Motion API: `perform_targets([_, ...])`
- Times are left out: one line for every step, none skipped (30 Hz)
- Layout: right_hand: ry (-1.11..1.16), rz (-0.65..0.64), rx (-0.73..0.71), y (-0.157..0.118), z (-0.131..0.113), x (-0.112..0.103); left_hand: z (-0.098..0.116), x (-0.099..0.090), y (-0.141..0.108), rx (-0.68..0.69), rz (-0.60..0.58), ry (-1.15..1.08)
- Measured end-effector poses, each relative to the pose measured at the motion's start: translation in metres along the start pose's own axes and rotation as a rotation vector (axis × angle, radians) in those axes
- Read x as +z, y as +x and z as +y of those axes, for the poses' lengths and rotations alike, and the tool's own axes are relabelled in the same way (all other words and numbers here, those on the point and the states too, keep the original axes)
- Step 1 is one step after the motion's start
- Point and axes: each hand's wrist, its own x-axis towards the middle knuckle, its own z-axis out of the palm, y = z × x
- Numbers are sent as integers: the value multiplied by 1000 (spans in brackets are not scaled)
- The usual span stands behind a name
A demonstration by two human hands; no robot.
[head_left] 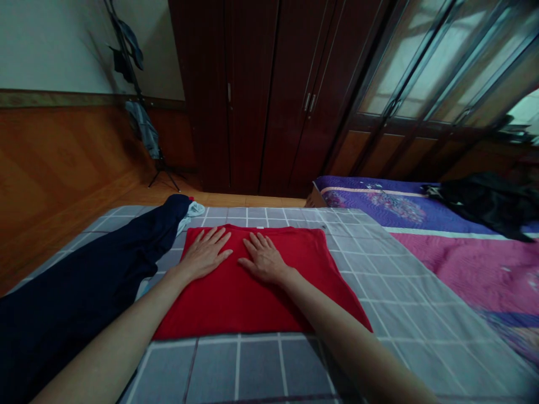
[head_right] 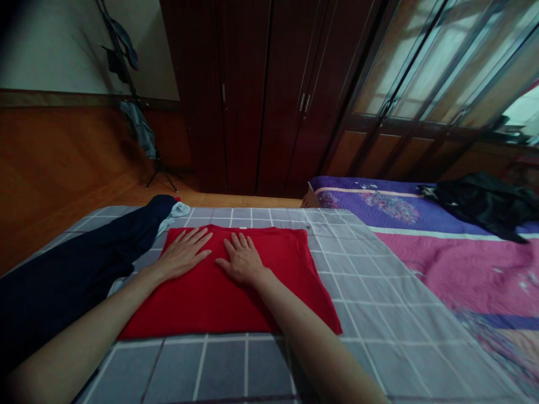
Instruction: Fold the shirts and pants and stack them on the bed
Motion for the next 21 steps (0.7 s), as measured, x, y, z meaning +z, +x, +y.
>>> perform_targets([4,-4,-21,5,-3,1,-1,2,0,-19,-14,-4])
perform_targets([4,-6,-23,9,-1,2,-2,3,1,-36,-22,-5])
perform_targets([1,-6,-9,10,6,2,-3,4,1,-47,-27,-5])
perform_targets([-5,-5,20,9,17,1,-5,5,1,-54,-30,-5])
perform_targets([-14,-3,61,5,32,-1,-5,5,1,-60,-34,-5])
perform_targets([-25,0,110,-2,49,-3,-5,5,1,-66,-38,-4])
perform_targets([-38,2,161,-11,67,-5,-5,4,1,-70,-43,-4])
perform_targets([-53,4,211,-21,84,-8,-4,2,1,-75,-48,-3])
perform_targets([-68,9,262,-31,100,-10,-3,1,1,-81,-52,-2])
perform_targets([-82,16,314,-42,114,-13,-2,0,1,-87,-54,-2])
perform_targets([-95,21,364,-52,124,-15,-1,-2,1,-92,-54,-3])
perform_targets([-106,26,410,-62,131,-17,0,-2,1,-97,-51,-5])
perform_targets([-117,32,452,-70,135,-18,1,-3,1,-100,-47,-8])
perform_targets([-128,39,486,-78,134,-19,2,-2,1,-102,-43,-13])
perform_targets([-139,48,511,-85,131,-19,2,-2,1,-102,-40,-19])
perform_targets([-149,59,515,-91,125,-19,1,-1,1,-101,-40,-26])
perform_targets([-157,69,493,-97,118,-18,0,0,1,-96,-41,-33])
perform_targets([-161,77,447,-103,111,-16,-2,0,1,-90,-44,-40])
perform_targets([-161,83,391,-108,103,-14,-5,0,1,-85,-48,-45])
perform_targets([-158,85,337,-113,97,-12,-8,-1,2,-82,-51,-46])
perform_targets([-154,84,296,-117,92,-10,-11,-2,1,-88,-54,-45])
